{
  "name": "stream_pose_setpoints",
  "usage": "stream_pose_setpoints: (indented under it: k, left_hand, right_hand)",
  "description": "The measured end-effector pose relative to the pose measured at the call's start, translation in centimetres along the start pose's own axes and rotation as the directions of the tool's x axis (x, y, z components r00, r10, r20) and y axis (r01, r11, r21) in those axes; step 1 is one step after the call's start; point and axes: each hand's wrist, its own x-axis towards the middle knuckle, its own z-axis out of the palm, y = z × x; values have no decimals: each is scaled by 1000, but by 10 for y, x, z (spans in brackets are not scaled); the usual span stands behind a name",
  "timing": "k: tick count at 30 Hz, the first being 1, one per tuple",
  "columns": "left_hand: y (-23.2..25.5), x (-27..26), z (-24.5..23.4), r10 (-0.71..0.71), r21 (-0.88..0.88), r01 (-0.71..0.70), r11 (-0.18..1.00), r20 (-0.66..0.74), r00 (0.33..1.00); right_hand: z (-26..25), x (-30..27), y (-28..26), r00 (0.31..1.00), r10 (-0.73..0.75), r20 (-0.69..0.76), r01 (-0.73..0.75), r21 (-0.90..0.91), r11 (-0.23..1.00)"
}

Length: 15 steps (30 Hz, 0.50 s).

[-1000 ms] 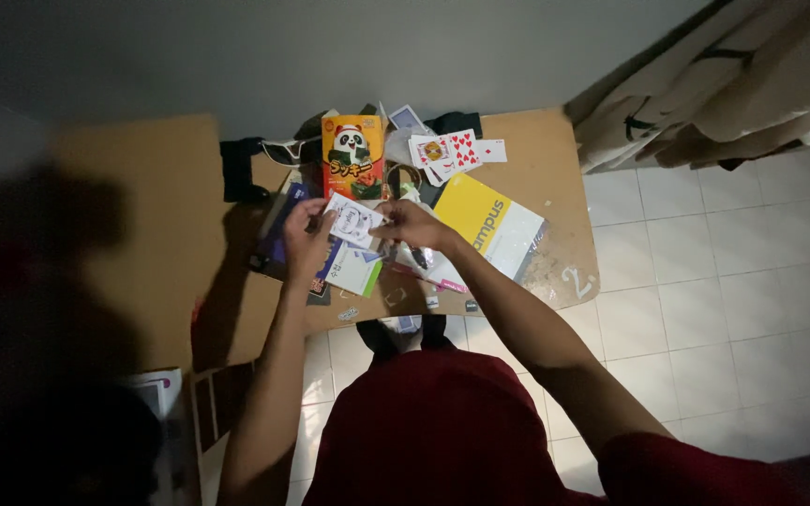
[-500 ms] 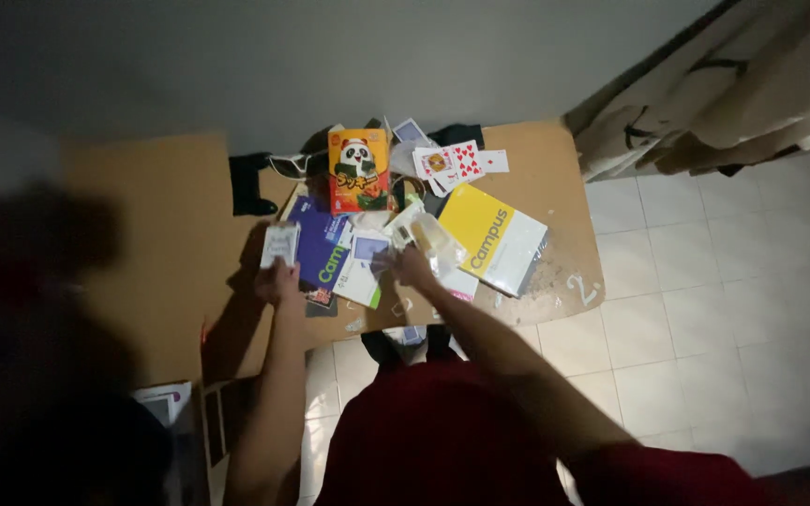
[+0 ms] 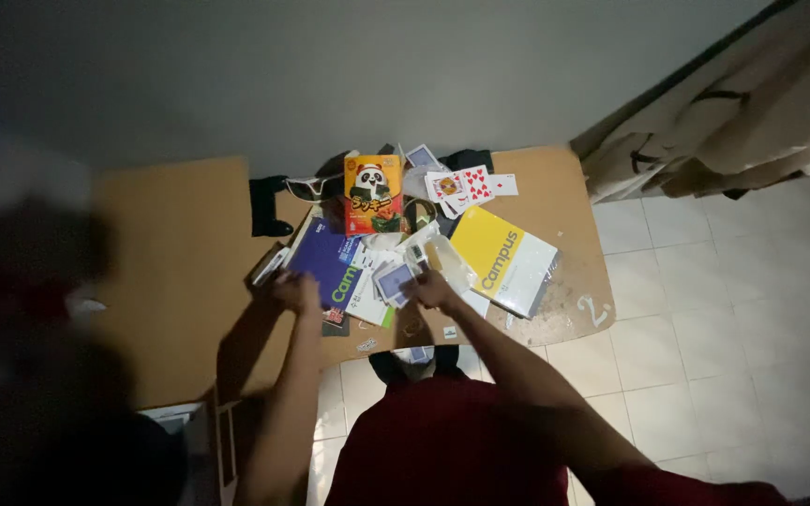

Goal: Organize various desk items including books, sunglasses, and playing cards.

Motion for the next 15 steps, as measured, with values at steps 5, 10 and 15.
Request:
stream_pose_setpoints:
  k: [5,10,15]
  left_hand:
    - [-36,18,91,212,-135,-171,976,410,887]
    - [-17,19,144,16,-46,10,999,545,838]
    - [-29,42,167,-112,-382,500,777,699,706]
  right_hand:
    - [-77,-22,-11,1000,-21,-21,21,-16,1000]
    - [-139,-41,-31,981,23,-193,31,276,961]
    - [-153,-18,2,936,208,-283,-79,409,909]
